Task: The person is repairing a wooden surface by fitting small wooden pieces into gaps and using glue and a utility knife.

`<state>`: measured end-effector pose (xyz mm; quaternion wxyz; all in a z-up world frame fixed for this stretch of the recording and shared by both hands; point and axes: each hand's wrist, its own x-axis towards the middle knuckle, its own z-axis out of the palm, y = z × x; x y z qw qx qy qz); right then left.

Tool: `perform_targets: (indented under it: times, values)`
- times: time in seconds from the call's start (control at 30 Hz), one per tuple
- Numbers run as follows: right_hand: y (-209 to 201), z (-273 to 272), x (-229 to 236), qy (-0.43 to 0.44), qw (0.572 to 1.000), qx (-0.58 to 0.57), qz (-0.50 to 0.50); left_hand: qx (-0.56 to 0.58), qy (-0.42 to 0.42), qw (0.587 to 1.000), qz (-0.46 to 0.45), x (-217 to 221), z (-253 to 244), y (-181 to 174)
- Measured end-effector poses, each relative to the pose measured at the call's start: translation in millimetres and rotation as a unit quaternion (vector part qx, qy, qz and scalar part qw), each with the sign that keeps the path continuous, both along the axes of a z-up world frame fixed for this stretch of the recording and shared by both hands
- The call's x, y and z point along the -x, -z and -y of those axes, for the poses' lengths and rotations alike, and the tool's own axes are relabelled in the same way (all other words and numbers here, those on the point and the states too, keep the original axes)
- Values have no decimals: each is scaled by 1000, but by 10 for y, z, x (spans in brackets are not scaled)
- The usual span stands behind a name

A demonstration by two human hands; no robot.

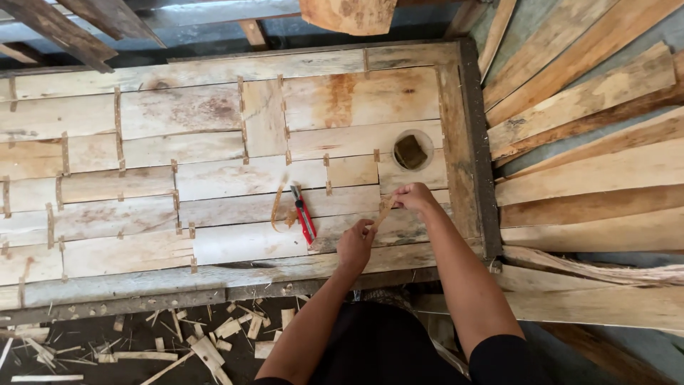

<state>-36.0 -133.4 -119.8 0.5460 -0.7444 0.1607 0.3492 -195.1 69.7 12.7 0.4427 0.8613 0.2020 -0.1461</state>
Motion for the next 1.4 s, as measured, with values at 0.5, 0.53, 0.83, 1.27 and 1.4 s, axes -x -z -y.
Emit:
perform_targets:
  times: [0.5,0.53,0.83,1.27,1.4]
  values:
    - [-440,-303,-152,-239,941,199,133,42,-20,998,-33,-1,31,137]
    - [-406,-304,-165,-239,941,199,132,43,-20,998,-34,-14,53,140]
    - [-402,-350,-200,-271,905,174,277,-82,135,987,-5,-205,172,181]
    - [-484,-290,-210,-288,915,161,232,-280,291,912,67,-685,-17,763]
    - [-466,-315,-218,-273,911,155,269,-293,299,906,60,-711,-25,766]
